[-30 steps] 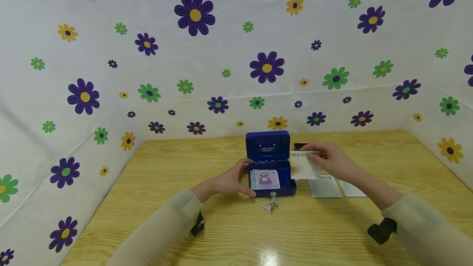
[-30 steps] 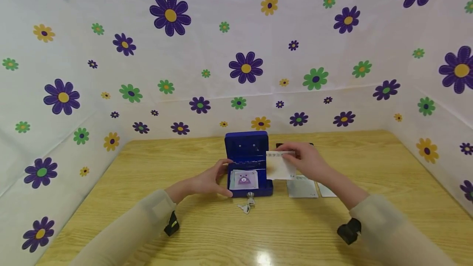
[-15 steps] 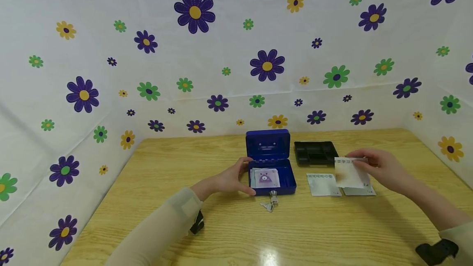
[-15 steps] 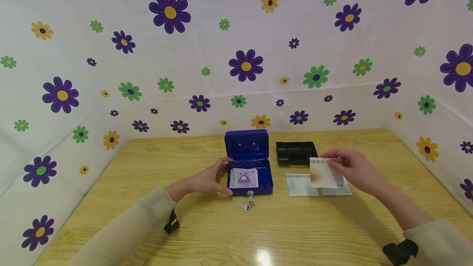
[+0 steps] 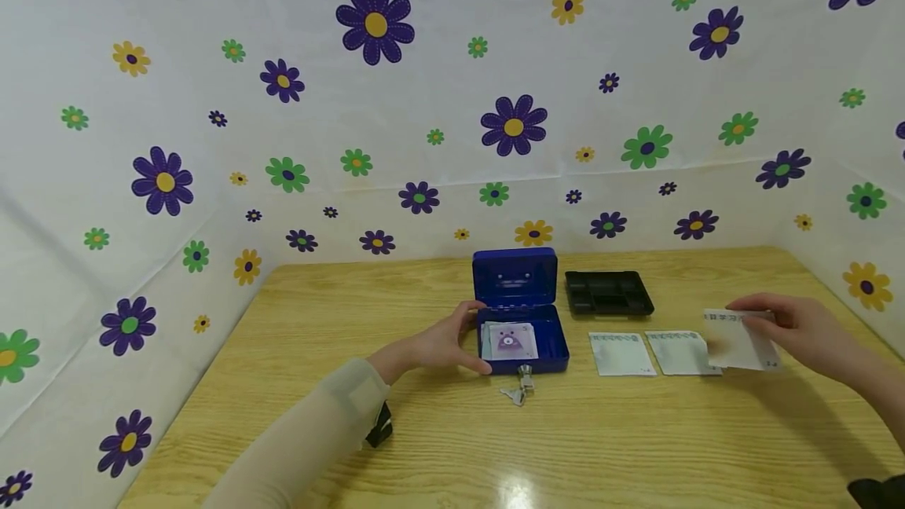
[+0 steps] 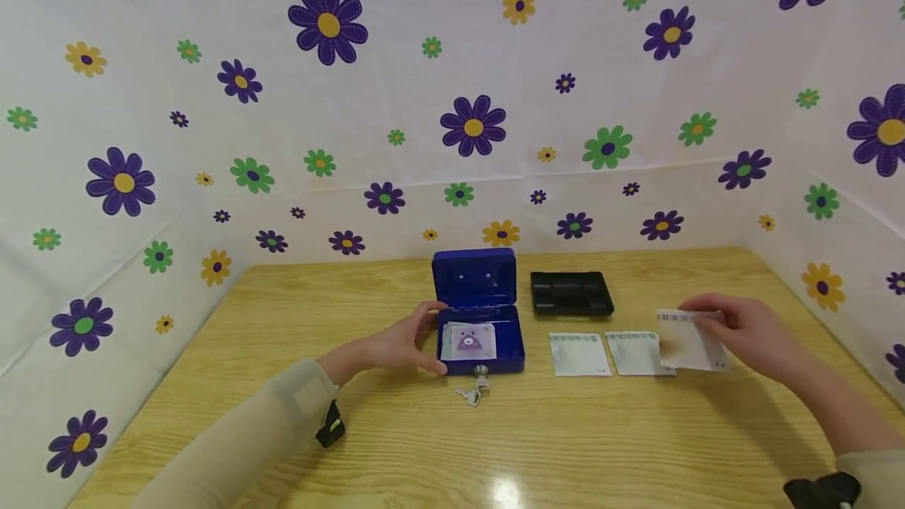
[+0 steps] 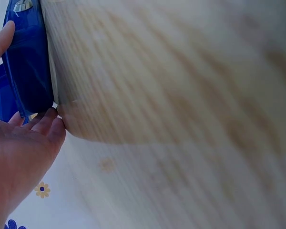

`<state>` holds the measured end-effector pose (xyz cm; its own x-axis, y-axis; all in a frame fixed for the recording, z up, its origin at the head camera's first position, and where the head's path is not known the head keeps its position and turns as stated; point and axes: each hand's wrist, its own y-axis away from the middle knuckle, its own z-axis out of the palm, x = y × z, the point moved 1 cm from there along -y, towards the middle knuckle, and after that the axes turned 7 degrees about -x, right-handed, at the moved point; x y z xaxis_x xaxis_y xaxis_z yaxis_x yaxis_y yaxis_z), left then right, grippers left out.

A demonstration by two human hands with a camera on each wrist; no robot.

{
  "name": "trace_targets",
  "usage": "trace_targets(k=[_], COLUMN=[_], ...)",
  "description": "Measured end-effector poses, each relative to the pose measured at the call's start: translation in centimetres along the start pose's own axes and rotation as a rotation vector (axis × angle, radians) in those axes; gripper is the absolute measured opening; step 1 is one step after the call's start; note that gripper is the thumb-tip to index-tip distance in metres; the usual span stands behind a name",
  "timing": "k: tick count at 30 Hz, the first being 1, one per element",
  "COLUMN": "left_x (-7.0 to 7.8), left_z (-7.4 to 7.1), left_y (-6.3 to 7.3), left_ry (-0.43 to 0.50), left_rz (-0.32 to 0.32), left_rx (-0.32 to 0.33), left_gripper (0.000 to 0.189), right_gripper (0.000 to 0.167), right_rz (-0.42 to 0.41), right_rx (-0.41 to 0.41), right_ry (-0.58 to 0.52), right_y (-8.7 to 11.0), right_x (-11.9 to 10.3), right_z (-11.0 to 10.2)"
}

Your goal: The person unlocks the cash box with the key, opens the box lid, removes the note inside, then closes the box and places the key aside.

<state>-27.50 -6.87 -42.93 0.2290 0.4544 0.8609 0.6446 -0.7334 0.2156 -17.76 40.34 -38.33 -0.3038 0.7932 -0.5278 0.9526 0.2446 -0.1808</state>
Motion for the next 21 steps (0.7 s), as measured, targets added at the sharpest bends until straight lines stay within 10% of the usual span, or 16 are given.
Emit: trace_targets(k=[21], left_x=[0.3], left_z=[0.1], left_y=[0.1], left_ry=[-0.018], left_rz=[-0.025], left_rx=[0.013], left_gripper=[0.091], right_gripper=[0.023], right_rz=[0.196], right_rx=[-0.233], right_ry=[0.109], right_y=[-1.0], right_x=[4.3], right_z=[0.2])
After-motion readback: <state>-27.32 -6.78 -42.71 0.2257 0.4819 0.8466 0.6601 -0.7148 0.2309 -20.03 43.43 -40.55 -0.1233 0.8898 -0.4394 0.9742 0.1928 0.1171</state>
